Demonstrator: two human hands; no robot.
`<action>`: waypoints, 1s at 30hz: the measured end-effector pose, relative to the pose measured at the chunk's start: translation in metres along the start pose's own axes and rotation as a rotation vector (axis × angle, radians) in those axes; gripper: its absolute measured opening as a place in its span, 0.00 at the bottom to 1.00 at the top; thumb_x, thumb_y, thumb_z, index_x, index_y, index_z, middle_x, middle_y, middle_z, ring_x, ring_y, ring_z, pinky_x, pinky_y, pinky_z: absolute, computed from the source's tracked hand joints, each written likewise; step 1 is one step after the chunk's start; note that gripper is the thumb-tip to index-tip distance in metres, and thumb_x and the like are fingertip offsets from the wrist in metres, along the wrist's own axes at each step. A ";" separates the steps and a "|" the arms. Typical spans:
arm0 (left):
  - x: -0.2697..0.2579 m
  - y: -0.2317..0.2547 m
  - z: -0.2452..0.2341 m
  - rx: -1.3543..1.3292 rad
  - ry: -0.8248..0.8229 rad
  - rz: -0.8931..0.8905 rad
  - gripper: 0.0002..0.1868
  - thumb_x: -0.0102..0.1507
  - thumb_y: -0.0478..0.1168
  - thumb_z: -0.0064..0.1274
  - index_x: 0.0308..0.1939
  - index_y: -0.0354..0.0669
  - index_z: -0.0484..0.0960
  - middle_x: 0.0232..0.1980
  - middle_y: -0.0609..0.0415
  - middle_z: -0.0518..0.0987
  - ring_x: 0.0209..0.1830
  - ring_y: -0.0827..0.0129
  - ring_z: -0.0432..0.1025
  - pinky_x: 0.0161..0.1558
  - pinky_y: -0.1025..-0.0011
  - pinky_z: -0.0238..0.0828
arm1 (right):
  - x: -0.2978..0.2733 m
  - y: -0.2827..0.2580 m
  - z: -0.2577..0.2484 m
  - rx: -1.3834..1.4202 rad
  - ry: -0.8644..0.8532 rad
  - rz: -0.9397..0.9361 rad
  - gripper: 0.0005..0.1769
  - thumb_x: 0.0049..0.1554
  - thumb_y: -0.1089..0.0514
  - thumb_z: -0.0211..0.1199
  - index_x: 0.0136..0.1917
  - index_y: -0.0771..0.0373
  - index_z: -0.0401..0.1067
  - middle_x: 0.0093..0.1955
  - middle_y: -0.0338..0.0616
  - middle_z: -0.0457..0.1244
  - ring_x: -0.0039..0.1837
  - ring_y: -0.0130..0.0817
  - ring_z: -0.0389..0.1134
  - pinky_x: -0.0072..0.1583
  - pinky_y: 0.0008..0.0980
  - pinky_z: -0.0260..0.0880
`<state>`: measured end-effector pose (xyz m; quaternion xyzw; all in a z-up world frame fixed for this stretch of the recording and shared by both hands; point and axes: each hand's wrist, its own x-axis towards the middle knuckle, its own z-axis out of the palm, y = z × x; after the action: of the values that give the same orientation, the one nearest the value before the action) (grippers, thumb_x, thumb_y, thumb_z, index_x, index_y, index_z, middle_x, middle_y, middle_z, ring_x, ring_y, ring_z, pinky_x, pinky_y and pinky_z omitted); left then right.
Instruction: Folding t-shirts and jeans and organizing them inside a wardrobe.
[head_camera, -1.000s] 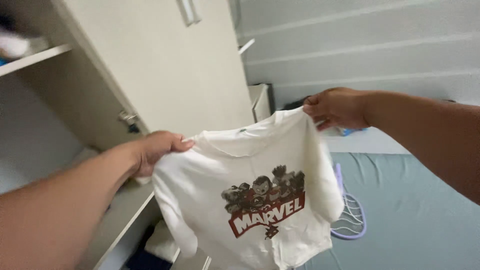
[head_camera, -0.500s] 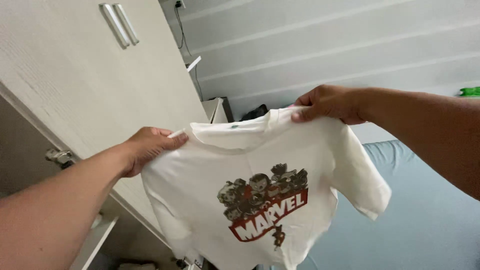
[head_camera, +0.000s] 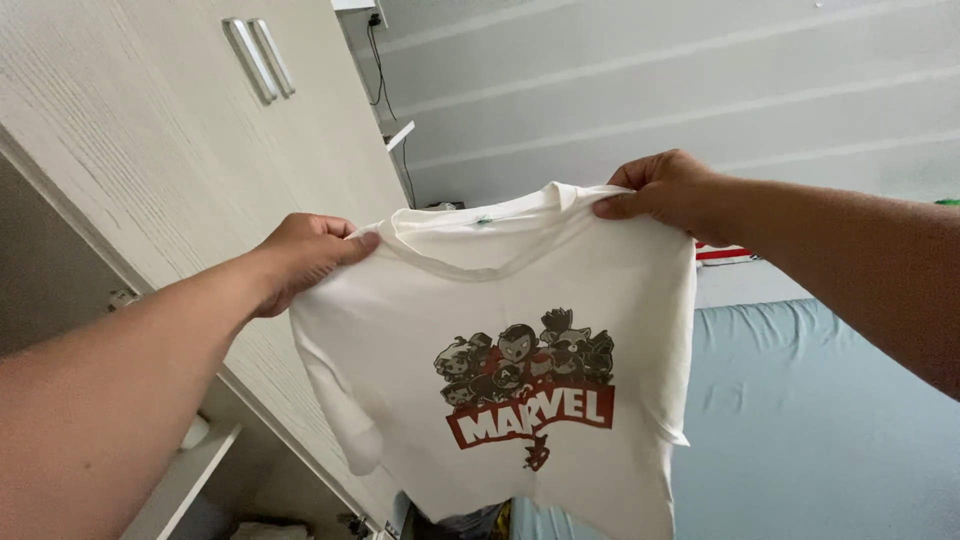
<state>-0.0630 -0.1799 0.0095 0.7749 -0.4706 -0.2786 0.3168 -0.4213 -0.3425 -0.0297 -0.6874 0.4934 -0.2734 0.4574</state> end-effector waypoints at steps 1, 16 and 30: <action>-0.005 0.002 0.001 0.001 0.003 -0.001 0.21 0.62 0.54 0.60 0.47 0.42 0.86 0.43 0.51 0.86 0.38 0.67 0.79 0.44 0.63 0.81 | -0.003 -0.002 0.001 0.001 -0.002 -0.002 0.10 0.55 0.55 0.71 0.48 0.61 0.79 0.44 0.46 0.72 0.44 0.36 0.72 0.50 0.42 0.79; -0.023 0.001 -0.003 0.051 0.165 0.085 0.19 0.62 0.52 0.61 0.44 0.40 0.86 0.40 0.49 0.86 0.36 0.66 0.80 0.41 0.64 0.82 | 0.010 0.010 0.003 -0.139 0.036 -0.051 0.11 0.53 0.54 0.73 0.48 0.59 0.81 0.46 0.43 0.73 0.47 0.35 0.73 0.54 0.38 0.77; -0.083 -0.040 -0.041 0.135 0.377 -0.002 0.15 0.63 0.50 0.60 0.43 0.42 0.87 0.36 0.54 0.85 0.33 0.69 0.78 0.39 0.68 0.77 | 0.016 -0.032 0.084 0.085 -0.090 -0.122 0.18 0.53 0.52 0.72 0.56 0.57 0.81 0.51 0.45 0.74 0.49 0.38 0.75 0.54 0.44 0.81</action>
<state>-0.0442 -0.0807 0.0169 0.8333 -0.4198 -0.0969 0.3465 -0.3323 -0.3245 -0.0383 -0.7077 0.4174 -0.2901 0.4906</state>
